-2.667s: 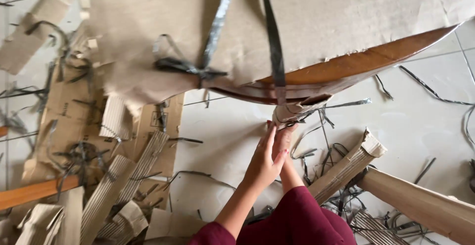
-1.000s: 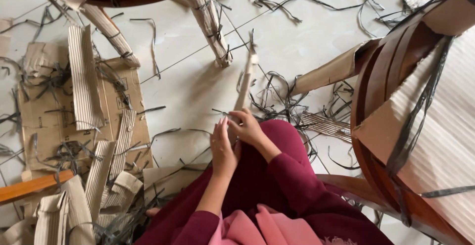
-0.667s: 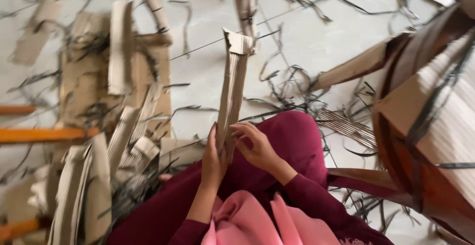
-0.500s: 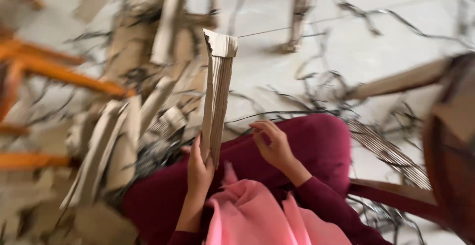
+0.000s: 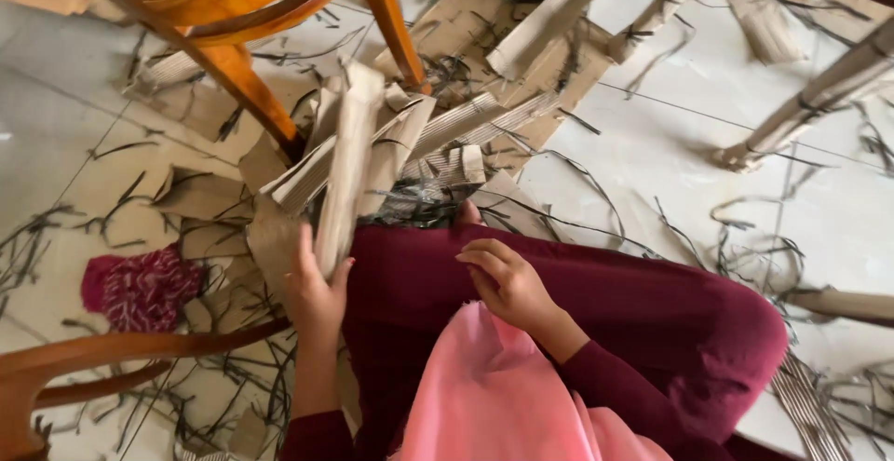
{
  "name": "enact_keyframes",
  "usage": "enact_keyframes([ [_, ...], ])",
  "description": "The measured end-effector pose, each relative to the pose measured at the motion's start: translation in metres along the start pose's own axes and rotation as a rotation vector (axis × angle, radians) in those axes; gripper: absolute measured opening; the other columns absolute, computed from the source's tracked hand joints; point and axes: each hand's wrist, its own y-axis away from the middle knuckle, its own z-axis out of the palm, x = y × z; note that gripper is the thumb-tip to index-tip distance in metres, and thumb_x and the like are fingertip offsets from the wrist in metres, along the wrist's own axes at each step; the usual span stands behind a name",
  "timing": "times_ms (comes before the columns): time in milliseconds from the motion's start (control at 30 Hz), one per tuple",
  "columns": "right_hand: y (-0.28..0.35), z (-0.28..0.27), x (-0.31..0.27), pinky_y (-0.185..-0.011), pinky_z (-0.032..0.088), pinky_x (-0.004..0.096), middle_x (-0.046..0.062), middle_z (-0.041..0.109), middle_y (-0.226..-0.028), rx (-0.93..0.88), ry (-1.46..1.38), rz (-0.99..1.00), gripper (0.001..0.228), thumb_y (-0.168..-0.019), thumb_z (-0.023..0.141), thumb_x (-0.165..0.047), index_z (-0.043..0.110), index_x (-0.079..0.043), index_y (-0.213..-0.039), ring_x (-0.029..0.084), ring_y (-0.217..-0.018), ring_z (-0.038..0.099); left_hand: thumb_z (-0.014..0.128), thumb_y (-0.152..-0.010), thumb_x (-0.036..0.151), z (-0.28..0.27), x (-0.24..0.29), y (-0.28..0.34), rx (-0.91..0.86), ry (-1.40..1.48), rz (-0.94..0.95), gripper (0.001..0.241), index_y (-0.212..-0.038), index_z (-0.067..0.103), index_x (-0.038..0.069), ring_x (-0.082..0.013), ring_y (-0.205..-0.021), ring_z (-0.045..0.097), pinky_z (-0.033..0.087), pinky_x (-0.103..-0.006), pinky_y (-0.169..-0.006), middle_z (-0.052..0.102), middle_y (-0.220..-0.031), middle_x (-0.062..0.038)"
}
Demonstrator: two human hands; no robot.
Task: Wrapping chair legs with cardboard and securing with plastic ties
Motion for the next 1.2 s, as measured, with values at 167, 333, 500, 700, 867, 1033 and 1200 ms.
enact_keyframes([
  [167, 0.055, -0.054, -0.001, -0.086, 0.057, 0.043, 0.013, 0.069, -0.109, 0.180, 0.344, 0.057, 0.017, -0.094, 0.062, 0.000, 0.072, -0.003, -0.108, 0.035, -0.104, 0.071, 0.082, -0.081, 0.049, 0.041, 0.056, -0.015, 0.020, 0.147, 0.243, 0.096, -0.158, 0.040, 0.009, -0.0444, -0.141, 0.045, 0.041, -0.0621, -0.107, 0.039, -0.160, -0.025],
  [333, 0.131, -0.125, -0.063, -0.089, 0.056, 0.044, 0.012, 0.068, -0.112, 0.483, 0.755, 0.169, 0.018, -0.094, 0.060, 0.002, 0.072, -0.005, -0.106, 0.034, -0.106, 0.069, 0.075, -0.091, 0.038, 0.093, 0.209, 0.009, -0.151, 0.603, 0.717, 0.071, -0.147, 0.051, 0.003, -0.0467, -0.143, 0.042, 0.035, -0.0537, -0.117, 0.039, -0.158, -0.029],
  [500, 0.235, -0.149, -0.124, -0.091, 0.057, 0.049, 0.016, 0.071, -0.109, 0.866, 1.127, 0.188, 0.022, -0.084, 0.065, 0.006, 0.077, -0.007, -0.098, 0.037, -0.102, 0.069, 0.073, -0.094, 0.017, 0.076, 0.338, 0.091, -0.637, 0.996, 1.037, 0.057, -0.145, 0.052, 0.000, -0.0494, -0.146, 0.037, 0.030, -0.0558, -0.120, 0.038, -0.156, -0.031],
  [700, 0.330, -0.134, -0.134, -0.089, 0.050, 0.041, 0.017, 0.046, -0.112, 1.335, 0.959, 0.604, 0.039, -0.093, 0.076, 0.002, 0.047, 0.004, -0.117, 0.030, -0.103, 0.056, 0.073, -0.084, 0.009, 0.081, 0.395, 0.195, -1.149, 1.226, 1.125, 0.073, -0.150, 0.042, 0.001, -0.0494, -0.143, 0.045, 0.035, -0.0575, -0.119, 0.043, -0.154, -0.029],
  [867, 0.352, -0.134, -0.075, -0.101, 0.046, 0.062, 0.031, 0.040, -0.142, 1.254, 0.757, 0.822, 0.064, -0.100, 0.067, 0.007, 0.030, 0.011, -0.152, 0.054, -0.128, 0.050, 0.075, -0.081, 0.008, 0.115, 0.395, 0.246, -1.291, 1.086, 1.068, 0.085, -0.155, 0.036, 0.003, -0.0470, -0.140, 0.049, 0.039, -0.0560, -0.117, 0.044, -0.153, -0.029],
  [1033, 0.386, -0.133, -0.024, -0.097, 0.049, 0.060, 0.028, 0.057, -0.124, 1.340, 0.756, 0.743, 0.038, -0.102, 0.059, 0.009, 0.051, 0.011, -0.139, 0.050, -0.116, 0.061, 0.077, -0.085, 0.020, 0.147, 0.394, 0.277, -1.307, 1.013, 1.049, 0.081, -0.155, 0.039, 0.004, -0.0399, -0.138, 0.053, 0.043, -0.0511, -0.114, 0.049, -0.151, -0.023],
  [1200, 0.378, -0.138, -0.019, -0.084, 0.058, 0.042, 0.011, 0.063, -0.090, 1.523, 0.640, 0.629, 0.014, -0.095, 0.077, -0.002, 0.067, -0.001, -0.104, 0.028, -0.081, 0.069, 0.073, -0.094, 0.028, 0.180, 0.401, 0.305, -1.213, 1.140, 1.056, 0.071, -0.149, 0.044, -0.004, -0.0420, -0.132, 0.056, 0.046, -0.0463, -0.112, 0.054, -0.142, -0.025],
])
